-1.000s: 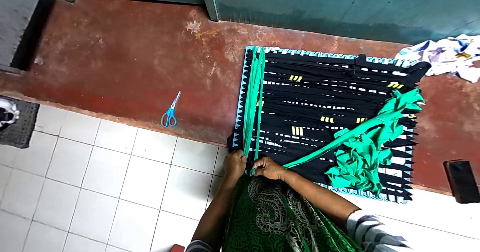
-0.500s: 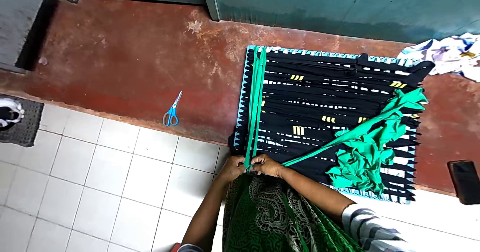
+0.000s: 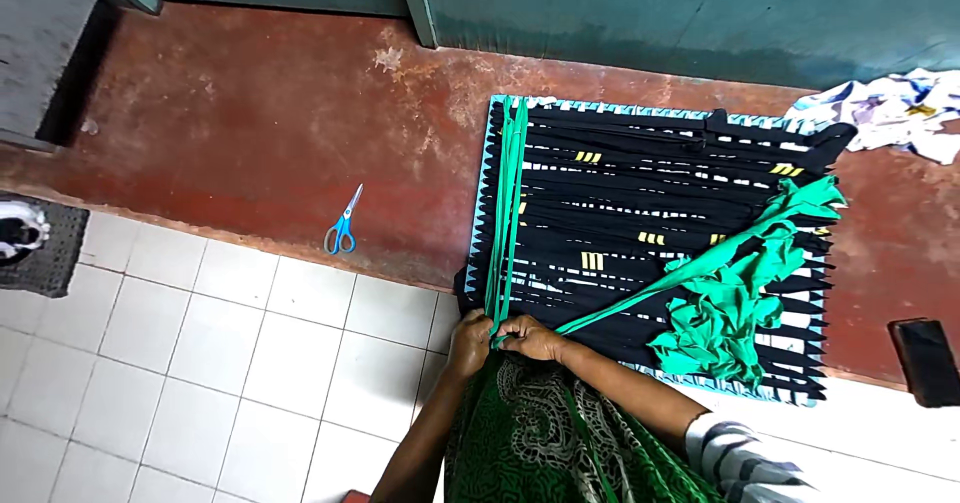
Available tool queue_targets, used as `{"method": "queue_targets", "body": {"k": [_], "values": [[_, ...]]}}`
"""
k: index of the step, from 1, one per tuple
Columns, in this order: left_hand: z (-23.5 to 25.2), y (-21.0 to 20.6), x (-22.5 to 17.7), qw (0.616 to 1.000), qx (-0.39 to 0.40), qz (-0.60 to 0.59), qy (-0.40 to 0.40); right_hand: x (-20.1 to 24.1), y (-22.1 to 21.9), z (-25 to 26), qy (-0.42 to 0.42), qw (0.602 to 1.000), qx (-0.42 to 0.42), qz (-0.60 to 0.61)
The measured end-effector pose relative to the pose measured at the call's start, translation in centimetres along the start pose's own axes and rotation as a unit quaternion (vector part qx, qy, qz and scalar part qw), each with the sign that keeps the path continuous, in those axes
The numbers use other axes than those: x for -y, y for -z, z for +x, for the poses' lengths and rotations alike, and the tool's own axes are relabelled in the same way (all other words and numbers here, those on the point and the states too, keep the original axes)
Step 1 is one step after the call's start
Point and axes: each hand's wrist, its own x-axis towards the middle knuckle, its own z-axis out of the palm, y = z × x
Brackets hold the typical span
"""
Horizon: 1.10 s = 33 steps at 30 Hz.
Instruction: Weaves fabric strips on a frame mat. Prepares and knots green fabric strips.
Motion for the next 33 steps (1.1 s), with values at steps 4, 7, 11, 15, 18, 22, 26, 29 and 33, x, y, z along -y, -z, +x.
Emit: {"method": "queue_targets", "body": {"k": [4, 7, 11, 15, 18, 22, 26, 29, 33], "values": [[-0.7, -0.8, 0.8, 0.996, -0.075, -0.023, -0.042, 0.1, 0.2, 0.3, -0.022, 1.000, 0.014, 0.005], [-0.2, -0.2, -0.2, 0.981, -0.046, -0.143, 0.125, -0.1, 0.3, 0.6, -0.041, 0.999, 0.019, 0.023], [1.4, 1.2, -1.5, 0.944, 0.046, -0.167, 0.282, -0.4, 0.2, 0.8, -0.033, 0.999, 0.018, 0.026], [2.4, 1.9, -1.2, 0.957, 0.145, -0.068, 0.242, -0.4, 0.2, 0.8, -0.020, 1.000, 0.015, 0.015], [2.2, 1.8, -0.6, 0.978, 0.159, 0.056, 0.123, -0.3, 0.3, 0.9, -0.028, 0.999, 0.025, 0.016], [1.4, 1.3, 0.5, 0.991, 0.086, 0.105, -0.007, -0.5, 0.6, 0.8, -0.054, 0.996, 0.043, 0.062], [0.5, 0.1, 1.9, 0.996, 0.006, 0.078, -0.031, -0.9, 0.7, 0.9, -0.051, 0.994, 0.053, 0.080], [-0.3, -1.6, 1.9, 0.991, -0.065, 0.113, -0.028, -0.9, 0.6, 0.9, -0.038, 0.997, 0.052, 0.053], [-0.5, -3.3, 2.6, 0.961, -0.159, 0.206, -0.092, -0.5, 0.7, 0.7, -0.033, 0.997, 0.051, 0.053]]}}
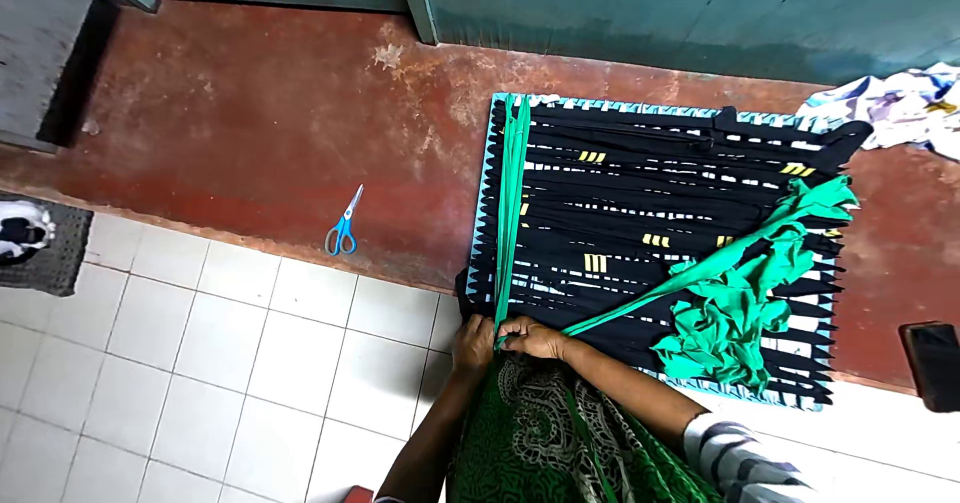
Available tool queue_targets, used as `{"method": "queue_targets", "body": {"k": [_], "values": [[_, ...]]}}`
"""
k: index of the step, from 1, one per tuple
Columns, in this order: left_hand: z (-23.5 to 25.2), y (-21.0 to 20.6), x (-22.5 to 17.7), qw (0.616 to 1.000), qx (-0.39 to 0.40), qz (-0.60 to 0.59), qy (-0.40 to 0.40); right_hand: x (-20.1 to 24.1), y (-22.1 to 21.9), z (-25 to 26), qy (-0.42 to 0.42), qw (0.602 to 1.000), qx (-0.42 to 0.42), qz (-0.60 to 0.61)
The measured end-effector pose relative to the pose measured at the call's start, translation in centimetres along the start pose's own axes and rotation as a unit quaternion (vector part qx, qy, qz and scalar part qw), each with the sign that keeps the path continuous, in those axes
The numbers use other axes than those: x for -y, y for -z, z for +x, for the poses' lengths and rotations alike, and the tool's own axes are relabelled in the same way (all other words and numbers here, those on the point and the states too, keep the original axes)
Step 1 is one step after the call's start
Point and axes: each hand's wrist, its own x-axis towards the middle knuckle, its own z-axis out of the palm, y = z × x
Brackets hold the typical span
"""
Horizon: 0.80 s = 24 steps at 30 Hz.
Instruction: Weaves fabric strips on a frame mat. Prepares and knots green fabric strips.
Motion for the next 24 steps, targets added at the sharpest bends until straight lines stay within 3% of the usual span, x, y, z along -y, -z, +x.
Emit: {"method": "queue_targets", "body": {"k": [5, 9, 17, 24], "values": [[0.0, -0.2, -0.3, 0.997, -0.015, 0.076, -0.016, 0.5, 0.2, -0.2, -0.022, 1.000, 0.006, 0.021], [-0.3, 0.0, 0.3, 0.999, -0.014, 0.038, -0.006, 0.1, 0.1, -0.2, -0.019, 0.998, 0.013, 0.062], [-0.2, -1.2, 1.0, 0.992, -0.064, -0.105, -0.034, -0.8, 0.7, -0.4, -0.025, 0.966, 0.042, 0.253], [0.1, -0.3, 0.1, 0.999, -0.026, 0.021, -0.020, -0.6, 0.5, -0.2, -0.019, 0.963, 0.052, 0.263]]}}
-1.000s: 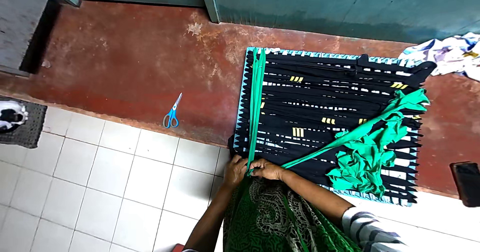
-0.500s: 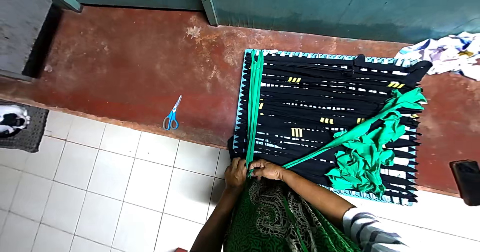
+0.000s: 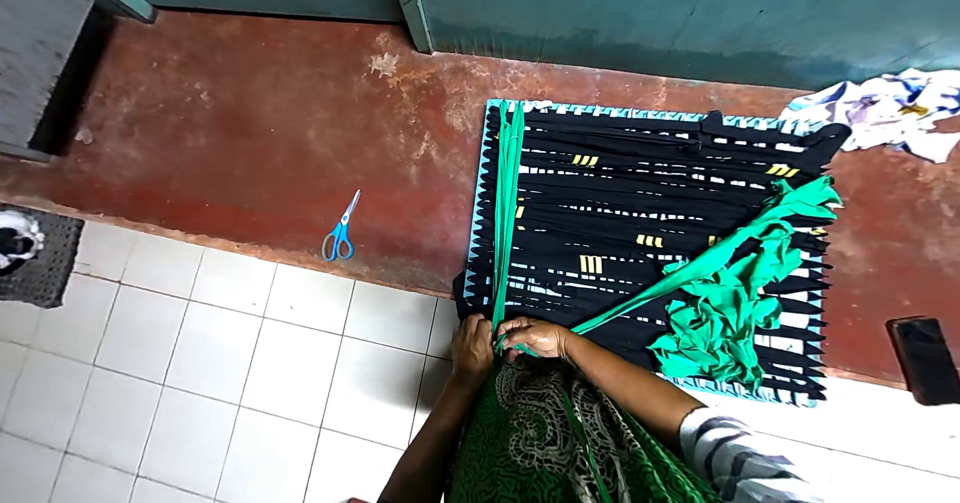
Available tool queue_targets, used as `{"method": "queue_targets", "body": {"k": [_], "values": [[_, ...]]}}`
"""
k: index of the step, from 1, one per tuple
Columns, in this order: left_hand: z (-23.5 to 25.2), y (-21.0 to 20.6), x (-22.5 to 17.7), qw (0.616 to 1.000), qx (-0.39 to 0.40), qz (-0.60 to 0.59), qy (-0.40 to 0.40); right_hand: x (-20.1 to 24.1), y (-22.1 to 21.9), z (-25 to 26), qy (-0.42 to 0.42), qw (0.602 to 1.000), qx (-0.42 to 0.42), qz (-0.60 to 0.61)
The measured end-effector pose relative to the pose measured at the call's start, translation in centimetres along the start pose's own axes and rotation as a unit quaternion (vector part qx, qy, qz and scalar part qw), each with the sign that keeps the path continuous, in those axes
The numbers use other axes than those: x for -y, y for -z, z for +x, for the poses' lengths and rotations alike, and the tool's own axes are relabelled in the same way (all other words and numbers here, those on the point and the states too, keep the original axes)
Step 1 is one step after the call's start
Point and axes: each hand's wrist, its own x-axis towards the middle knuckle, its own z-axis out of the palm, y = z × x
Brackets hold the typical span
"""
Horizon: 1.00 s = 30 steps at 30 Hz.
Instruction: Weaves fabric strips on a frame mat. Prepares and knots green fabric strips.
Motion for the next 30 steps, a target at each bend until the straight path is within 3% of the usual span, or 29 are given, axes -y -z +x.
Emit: {"method": "queue_targets", "body": {"k": [6, 11, 13, 17, 19, 25, 26, 27, 28, 30], "values": [[0.7, 2.5, 1.1, 0.997, 0.053, 0.015, 0.060, 0.4, -0.1, -0.4, -0.012, 0.998, -0.017, -0.064], [0.2, 2.8, 1.5, 0.988, 0.054, -0.112, 0.094, -0.1, 0.0, -0.7, -0.007, 0.996, -0.016, -0.089], [0.0, 2.9, 1.4, 0.971, 0.038, -0.183, 0.149, 0.0, -0.4, -0.8, -0.010, 0.994, -0.031, -0.104], [0.3, 3.9, 0.6, 0.876, 0.012, -0.350, 0.332, 0.7, -1.5, -1.5, -0.030, 0.984, -0.062, -0.165], [0.3, 3.8, 0.7, 0.831, -0.024, -0.400, 0.386, 0.8, -1.9, -1.7, -0.036, 0.977, -0.069, -0.200], [0.4, 2.9, 3.5, 0.731, -0.166, -0.388, 0.536, -0.3, -1.8, -2.8, -0.047, 0.961, -0.130, -0.240], [0.5, 3.0, 4.0, 0.734, -0.163, -0.362, 0.550, -0.6, -1.9, -3.1, -0.063, 0.957, -0.133, -0.250], [0.5, 3.2, 4.2, 0.761, -0.138, -0.330, 0.541, -1.0, -1.9, -3.2, -0.072, 0.953, -0.128, -0.266], [0.4, 3.5, 3.7, 0.806, -0.102, -0.295, 0.502, -1.4, -2.0, -3.4, -0.080, 0.947, -0.115, -0.288], [0.2, 4.4, 1.5, 0.917, -0.033, -0.207, 0.341, -2.0, -2.5, -3.6, -0.079, 0.934, -0.085, -0.338]]}}
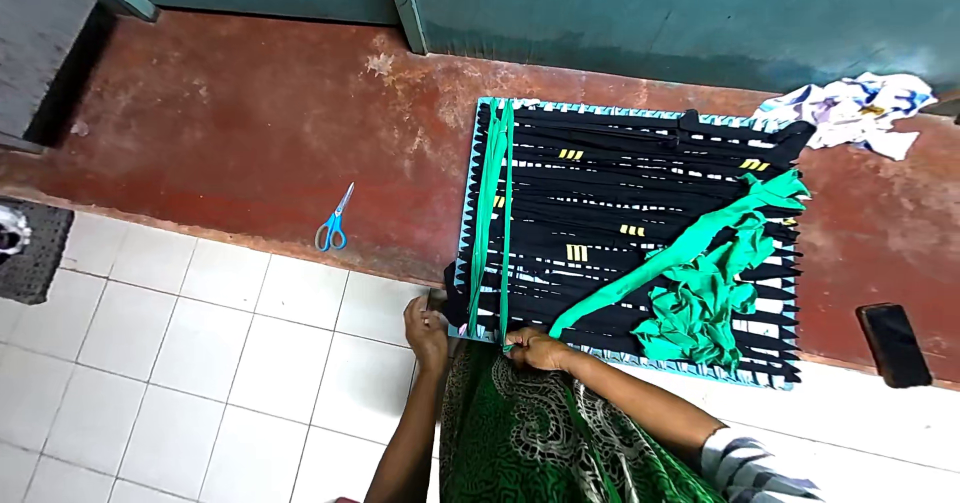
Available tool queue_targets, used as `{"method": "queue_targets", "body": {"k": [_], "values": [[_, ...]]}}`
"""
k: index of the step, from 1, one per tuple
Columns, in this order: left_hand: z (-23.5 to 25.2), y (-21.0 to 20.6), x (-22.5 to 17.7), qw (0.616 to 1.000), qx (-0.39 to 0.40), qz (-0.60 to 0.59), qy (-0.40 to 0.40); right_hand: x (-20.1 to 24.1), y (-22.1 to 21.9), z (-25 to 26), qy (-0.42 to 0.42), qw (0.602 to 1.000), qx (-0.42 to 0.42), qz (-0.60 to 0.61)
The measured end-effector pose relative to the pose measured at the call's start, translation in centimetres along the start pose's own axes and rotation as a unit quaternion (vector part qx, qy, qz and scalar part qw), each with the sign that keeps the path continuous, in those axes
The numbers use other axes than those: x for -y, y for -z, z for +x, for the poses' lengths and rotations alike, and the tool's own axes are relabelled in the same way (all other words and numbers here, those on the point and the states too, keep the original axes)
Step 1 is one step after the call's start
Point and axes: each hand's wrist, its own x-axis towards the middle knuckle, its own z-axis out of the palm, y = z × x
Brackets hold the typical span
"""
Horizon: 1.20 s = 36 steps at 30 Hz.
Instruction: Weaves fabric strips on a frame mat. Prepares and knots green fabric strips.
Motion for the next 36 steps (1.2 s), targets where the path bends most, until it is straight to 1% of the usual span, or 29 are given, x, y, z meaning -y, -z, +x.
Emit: {"method": "queue_targets", "body": {"k": [1, 3, 4, 6, 7, 9, 12, 14, 16, 20, 24, 28, 31, 36], "values": [[-0.9, -0.3, -0.8, 0.994, 0.033, 0.045, -0.092, 0.1, -0.3, 0.0, 0.011, 1.000, 0.011, -0.025], [-2.9, -1.4, -1.4, 0.963, 0.088, 0.091, -0.238, 0.5, -0.7, 0.0, 0.028, 0.997, 0.029, -0.058], [-3.7, -1.9, -1.1, 0.945, 0.116, 0.104, -0.288, 0.8, -0.9, 0.0, 0.034, 0.997, 0.036, -0.067], [-4.7, -2.2, 0.2, 0.917, 0.161, 0.136, -0.339, 1.2, -1.1, 0.1, 0.041, 0.995, 0.045, -0.078], [-5.0, -2.2, 1.0, 0.909, 0.166, 0.154, -0.349, 1.3, -1.1, 0.1, 0.041, 0.995, 0.049, -0.082], [-5.3, -2.2, 2.6, 0.903, 0.150, 0.179, -0.361, 1.2, -1.3, 0.1, 0.039, 0.994, 0.056, -0.091], [-5.9, -2.9, 5.3, 0.898, 0.083, 0.182, -0.392, 0.8, -1.4, 0.1, 0.035, 0.995, 0.045, -0.085], [-6.2, -3.5, 6.7, 0.895, 0.045, 0.184, -0.404, 0.0, -1.1, 0.6, 0.045, 0.995, 0.017, -0.092], [-6.6, -4.0, 7.3, 0.897, 0.027, 0.188, -0.400, -0.1, -0.4, 0.8, 0.043, 0.994, -0.009, -0.098], [-6.8, -4.5, 7.6, 0.895, -0.008, 0.206, -0.397, 1.0, 1.2, 1.4, 0.049, 0.990, -0.033, -0.126], [-6.7, -5.1, 8.6, 0.881, -0.014, 0.238, -0.408, 1.9, 2.1, 2.2, 0.013, 0.982, -0.048, -0.182], [-6.7, -5.2, 8.4, 0.868, 0.010, 0.275, -0.414, 2.1, 2.7, 2.6, -0.039, 0.971, -0.074, -0.223], [-6.9, -5.1, 8.4, 0.854, 0.008, 0.296, -0.427, 1.9, 2.9, 2.8, -0.058, 0.971, -0.092, -0.214], [-6.5, -4.6, 8.8, 0.854, 0.029, 0.246, -0.458, 1.0, 4.1, 3.3, -0.049, 0.977, -0.146, -0.148]]}}
